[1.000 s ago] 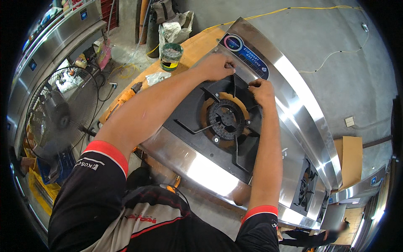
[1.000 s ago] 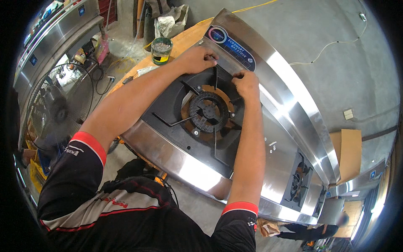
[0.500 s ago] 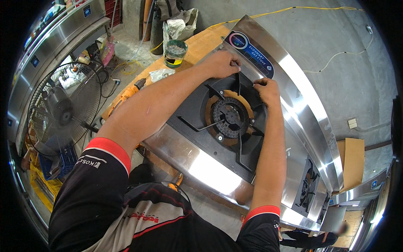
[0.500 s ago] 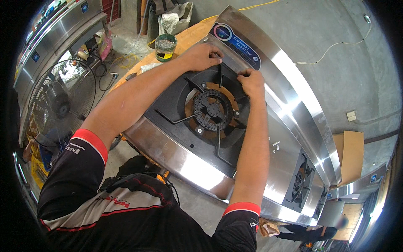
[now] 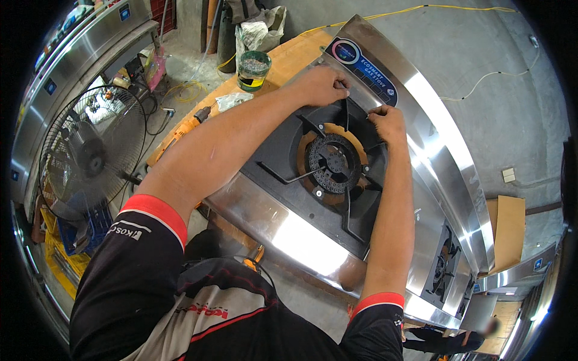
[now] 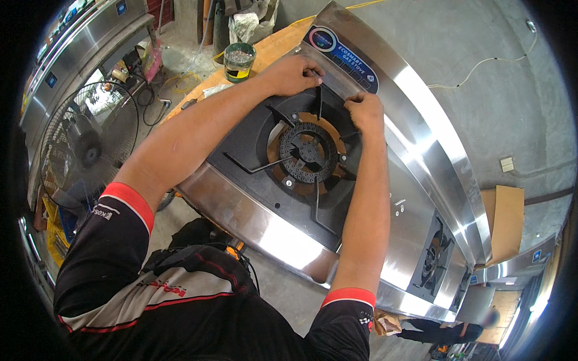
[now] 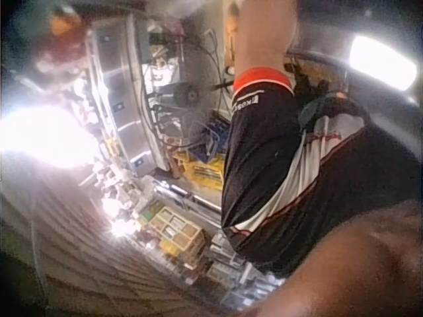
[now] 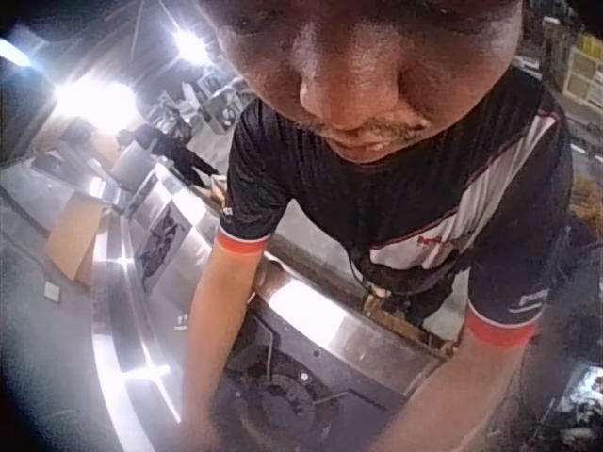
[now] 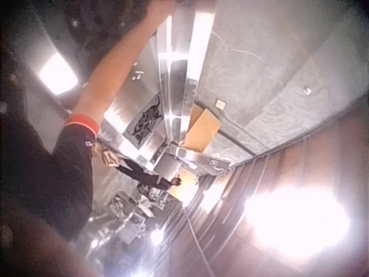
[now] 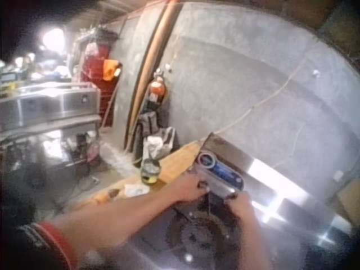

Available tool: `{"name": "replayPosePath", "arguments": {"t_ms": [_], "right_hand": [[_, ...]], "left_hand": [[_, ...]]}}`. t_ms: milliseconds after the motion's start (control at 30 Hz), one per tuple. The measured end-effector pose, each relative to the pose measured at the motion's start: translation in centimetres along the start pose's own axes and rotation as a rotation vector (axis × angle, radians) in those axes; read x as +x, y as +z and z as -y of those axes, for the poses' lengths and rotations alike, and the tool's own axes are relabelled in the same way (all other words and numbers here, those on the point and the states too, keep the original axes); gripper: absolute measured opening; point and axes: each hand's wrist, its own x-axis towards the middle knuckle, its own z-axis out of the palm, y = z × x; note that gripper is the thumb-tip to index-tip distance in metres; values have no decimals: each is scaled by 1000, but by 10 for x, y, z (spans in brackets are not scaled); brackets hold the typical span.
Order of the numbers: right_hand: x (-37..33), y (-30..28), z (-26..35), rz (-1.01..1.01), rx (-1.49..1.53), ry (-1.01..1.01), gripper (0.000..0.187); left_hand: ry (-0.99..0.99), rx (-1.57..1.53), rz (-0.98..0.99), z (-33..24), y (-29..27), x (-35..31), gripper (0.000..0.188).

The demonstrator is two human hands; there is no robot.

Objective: The person unpacks a cardboard box labeled 'GRANDMA'S' and removes screws and a manual. They then install the burner grates onto a stainless steel gas stove by hand, placing them over the burners and securing them with screws. The person works methodically across the stove surface, handling each grate and screw individually.

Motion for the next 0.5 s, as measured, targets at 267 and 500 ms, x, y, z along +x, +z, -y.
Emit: {"name": "replayPosePath", "arguments": {"t_ms": [267, 500], "right_hand": [[4, -1, -6, 31, 8, -4, 24], [3, 2, -5, -7, 41, -8, 22]], "left_hand": [[-4, 13, 2, -1, 1, 1, 34], [-21, -21, 11, -1, -1, 0, 34]]}}
